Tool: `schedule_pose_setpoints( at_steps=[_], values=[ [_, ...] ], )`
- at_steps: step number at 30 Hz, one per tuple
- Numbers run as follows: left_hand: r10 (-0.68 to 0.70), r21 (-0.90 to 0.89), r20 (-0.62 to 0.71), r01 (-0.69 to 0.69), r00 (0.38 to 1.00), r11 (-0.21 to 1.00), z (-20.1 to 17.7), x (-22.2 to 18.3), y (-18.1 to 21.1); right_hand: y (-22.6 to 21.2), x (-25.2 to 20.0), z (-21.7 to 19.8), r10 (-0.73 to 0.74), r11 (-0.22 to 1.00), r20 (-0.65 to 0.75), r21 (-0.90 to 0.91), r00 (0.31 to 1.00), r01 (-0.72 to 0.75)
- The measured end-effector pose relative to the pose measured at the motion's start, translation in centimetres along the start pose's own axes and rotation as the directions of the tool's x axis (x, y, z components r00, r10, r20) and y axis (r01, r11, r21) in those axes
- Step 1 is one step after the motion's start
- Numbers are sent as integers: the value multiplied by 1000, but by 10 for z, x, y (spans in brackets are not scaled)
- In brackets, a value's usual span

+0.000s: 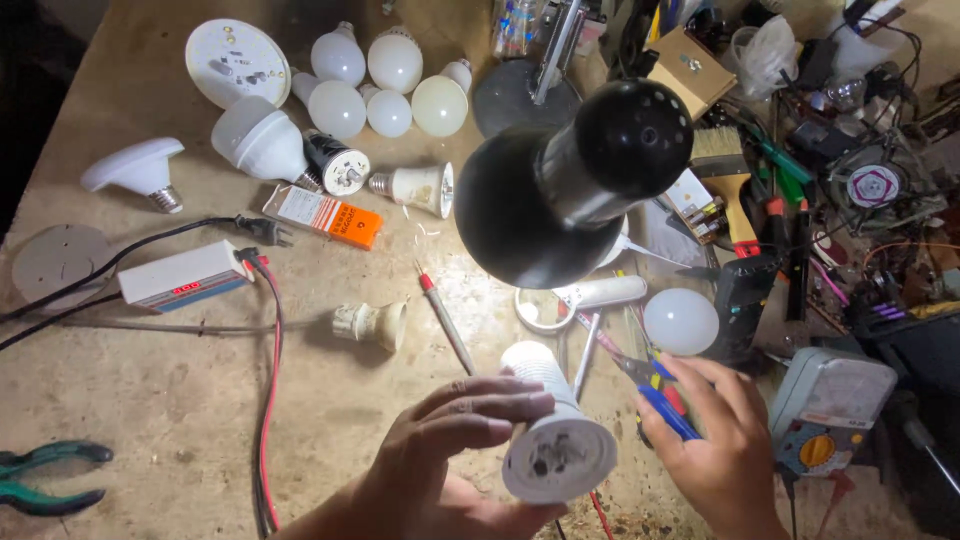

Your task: Repairing and testing various LED bulbs at a workbench using probes and pliers

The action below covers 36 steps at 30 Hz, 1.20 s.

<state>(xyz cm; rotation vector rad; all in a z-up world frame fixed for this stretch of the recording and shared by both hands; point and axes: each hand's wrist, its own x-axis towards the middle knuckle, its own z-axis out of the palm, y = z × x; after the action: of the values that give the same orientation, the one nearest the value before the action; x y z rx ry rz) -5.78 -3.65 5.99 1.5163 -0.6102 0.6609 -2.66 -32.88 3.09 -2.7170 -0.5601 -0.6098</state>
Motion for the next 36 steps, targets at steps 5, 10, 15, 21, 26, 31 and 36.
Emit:
schedule_pose_setpoints(
  at_steps=[5, 10, 15, 21, 26, 31, 36],
  values=[
    [-340, -410, 280, 432, 898, 804, -30, 5, 24, 32, -34, 7, -9, 998, -103, -67, 995, 2],
    [-214, -164, 367, 290, 905, 943, -25, 2, 12, 24, -38, 8, 38, 995, -69, -85, 997, -44],
    [-44, 285, 209, -18, 977, 958, -7, -7, -28, -3, -12, 0, -25, 999, 29, -42, 999, 26],
    [-266, 288, 12, 252, 964, 924, -6, -15, -50, -24, 12, 0, -121, 993, 33, -11, 992, 121],
    [-543, 221, -70, 543, 837, 810, -12, -10, -63, -6, 17, 14, -131, 977, 98, -154, 987, 145],
    [-599, 96, -116, 609, 792, 787, -10, -11, -78, 8, 9, 25, -122, 958, 154, -241, 980, 158],
    [-495, 205, -53, 494, 867, 845, -10, -17, -88, 3, 2, 32, -66, 928, 202, -348, 977, 135]
  ],
)
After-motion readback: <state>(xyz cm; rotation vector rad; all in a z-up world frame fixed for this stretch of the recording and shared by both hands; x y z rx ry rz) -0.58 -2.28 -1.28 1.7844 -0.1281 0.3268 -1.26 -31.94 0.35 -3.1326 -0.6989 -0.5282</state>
